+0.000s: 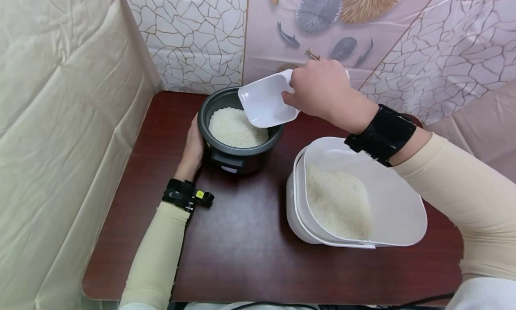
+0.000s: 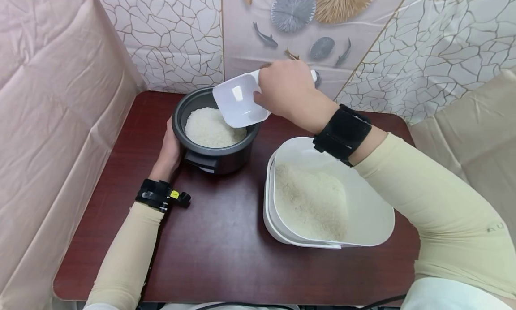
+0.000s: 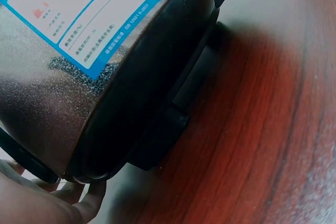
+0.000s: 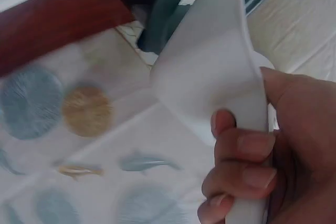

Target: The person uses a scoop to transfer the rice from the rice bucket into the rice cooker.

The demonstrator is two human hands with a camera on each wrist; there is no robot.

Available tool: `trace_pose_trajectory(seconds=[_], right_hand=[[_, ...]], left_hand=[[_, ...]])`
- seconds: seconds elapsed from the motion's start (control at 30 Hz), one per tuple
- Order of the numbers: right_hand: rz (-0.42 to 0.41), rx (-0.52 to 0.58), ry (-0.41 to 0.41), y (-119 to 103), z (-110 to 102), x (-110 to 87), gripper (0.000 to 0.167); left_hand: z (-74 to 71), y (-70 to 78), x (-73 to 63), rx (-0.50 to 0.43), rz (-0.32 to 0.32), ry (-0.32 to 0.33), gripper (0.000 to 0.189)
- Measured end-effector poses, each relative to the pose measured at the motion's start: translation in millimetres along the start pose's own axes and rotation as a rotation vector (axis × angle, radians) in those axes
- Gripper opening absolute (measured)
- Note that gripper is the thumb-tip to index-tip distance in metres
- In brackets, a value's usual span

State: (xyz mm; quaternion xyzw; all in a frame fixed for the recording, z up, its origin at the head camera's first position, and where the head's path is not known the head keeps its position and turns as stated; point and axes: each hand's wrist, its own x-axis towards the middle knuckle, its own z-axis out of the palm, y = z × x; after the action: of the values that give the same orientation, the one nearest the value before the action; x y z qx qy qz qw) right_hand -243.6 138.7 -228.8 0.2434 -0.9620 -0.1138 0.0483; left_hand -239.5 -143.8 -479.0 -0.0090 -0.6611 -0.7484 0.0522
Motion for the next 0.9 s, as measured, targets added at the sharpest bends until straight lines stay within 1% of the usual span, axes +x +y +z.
trace_pose_trajectory(seconds=[0.07, 0.13, 0.2, 0.27, 0.4, 0.57, 0.73, 0.9], right_hand=[[0.031, 0.062, -0.063, 10, 2, 1.7, 0.049], [0.037, 0.114, -0.093, 20, 5, 1.9, 0.051], [0.02, 0.159, -0.098, 30, 7, 0.9, 0.052], [0.001, 0.207, -0.105, 38, 9, -0.7, 0.052], [-0.029, 0.307, -0.156, 50, 11, -7.8, 0.048], [-0.03, 0.392, -0.227, 67, 13, -27.6, 0.044], [0.007, 0.458, -0.268, 82, 13, -52.5, 0.04], [0.043, 0.497, -0.31, 94, 12, -79.5, 0.039]], left_hand=[[-0.2, -0.7, 0.7, -0.005, 0.007, -0.007, 0.055], [0.4, -1.1, 1.9, -0.009, 0.01, -0.011, 0.055], [0.9, -1.7, 2.6, -0.007, 0.01, -0.012, 0.055], [1.0, -2.0, 2.1, 0.015, 0.011, -0.011, 0.056], [0.5, -3.3, -1.6, 0.061, 0.024, -0.002, 0.057], [1.4, -5.5, -5.3, 0.075, 0.044, 0.001, 0.059], [1.9, -6.1, -0.8, 0.064, 0.089, 0.033, 0.054], [2.3, -6.7, 3.5, 0.026, 0.132, 0.06, 0.049]])
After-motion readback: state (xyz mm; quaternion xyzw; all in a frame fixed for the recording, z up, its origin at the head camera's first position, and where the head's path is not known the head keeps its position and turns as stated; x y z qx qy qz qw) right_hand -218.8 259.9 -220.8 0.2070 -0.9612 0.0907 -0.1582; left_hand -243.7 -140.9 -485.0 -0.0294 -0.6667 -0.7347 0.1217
